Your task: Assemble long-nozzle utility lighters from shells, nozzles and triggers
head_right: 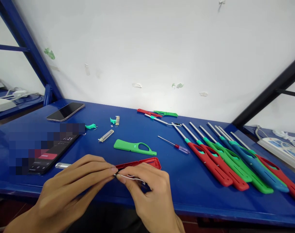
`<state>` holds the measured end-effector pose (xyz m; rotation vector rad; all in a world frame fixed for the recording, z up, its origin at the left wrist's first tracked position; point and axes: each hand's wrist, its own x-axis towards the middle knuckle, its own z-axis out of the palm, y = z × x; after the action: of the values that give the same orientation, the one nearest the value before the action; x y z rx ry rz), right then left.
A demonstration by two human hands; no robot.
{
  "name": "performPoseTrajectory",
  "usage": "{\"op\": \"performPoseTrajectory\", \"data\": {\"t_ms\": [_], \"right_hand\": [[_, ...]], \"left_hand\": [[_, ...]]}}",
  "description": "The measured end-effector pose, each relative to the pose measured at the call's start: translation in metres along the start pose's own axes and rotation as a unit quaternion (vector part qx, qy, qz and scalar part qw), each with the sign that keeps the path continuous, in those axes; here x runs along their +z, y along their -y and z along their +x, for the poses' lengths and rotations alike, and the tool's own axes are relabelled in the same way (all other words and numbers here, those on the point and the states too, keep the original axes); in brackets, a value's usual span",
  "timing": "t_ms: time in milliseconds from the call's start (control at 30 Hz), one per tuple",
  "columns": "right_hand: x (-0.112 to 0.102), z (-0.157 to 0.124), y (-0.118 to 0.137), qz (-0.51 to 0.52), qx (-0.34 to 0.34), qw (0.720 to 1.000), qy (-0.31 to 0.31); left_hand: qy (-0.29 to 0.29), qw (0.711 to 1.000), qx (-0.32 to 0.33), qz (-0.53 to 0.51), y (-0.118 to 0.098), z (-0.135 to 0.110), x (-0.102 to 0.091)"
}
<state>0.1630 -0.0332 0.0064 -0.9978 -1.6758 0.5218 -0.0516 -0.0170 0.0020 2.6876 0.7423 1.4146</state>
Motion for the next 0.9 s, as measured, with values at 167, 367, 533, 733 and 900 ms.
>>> {"op": "performPoseTrajectory", "data": {"t_ms": [167,367,533,733,900], "right_hand": [[0.001,-0.001,-0.001,-0.006,0.002,1.000,0.000],[-0.001,-0.002,-0.002,-0.003,0.000,1.000,-0.008],[-0.003,0.001,-0.001,-0.010,-0.022,1.000,0.010],[0.000,0.001,0.000,-0.027,-0.043,0.999,-0.009],[0.001,-0.001,0.000,-0.016,-0.011,1.000,0.001]], "left_hand": [[0.007,1.000,0.008,0.018,0.000,-0.003,0.000],[-0.027,1.000,0.000,-0.008,-0.001,0.003,0.003],[-0.034,0.999,-0.022,-0.030,0.000,0.008,0.004],[-0.032,0.999,-0.010,0.009,-0.003,0.007,0.003],[-0.030,0.999,-0.008,0.025,-0.003,0.004,0.005]]}}
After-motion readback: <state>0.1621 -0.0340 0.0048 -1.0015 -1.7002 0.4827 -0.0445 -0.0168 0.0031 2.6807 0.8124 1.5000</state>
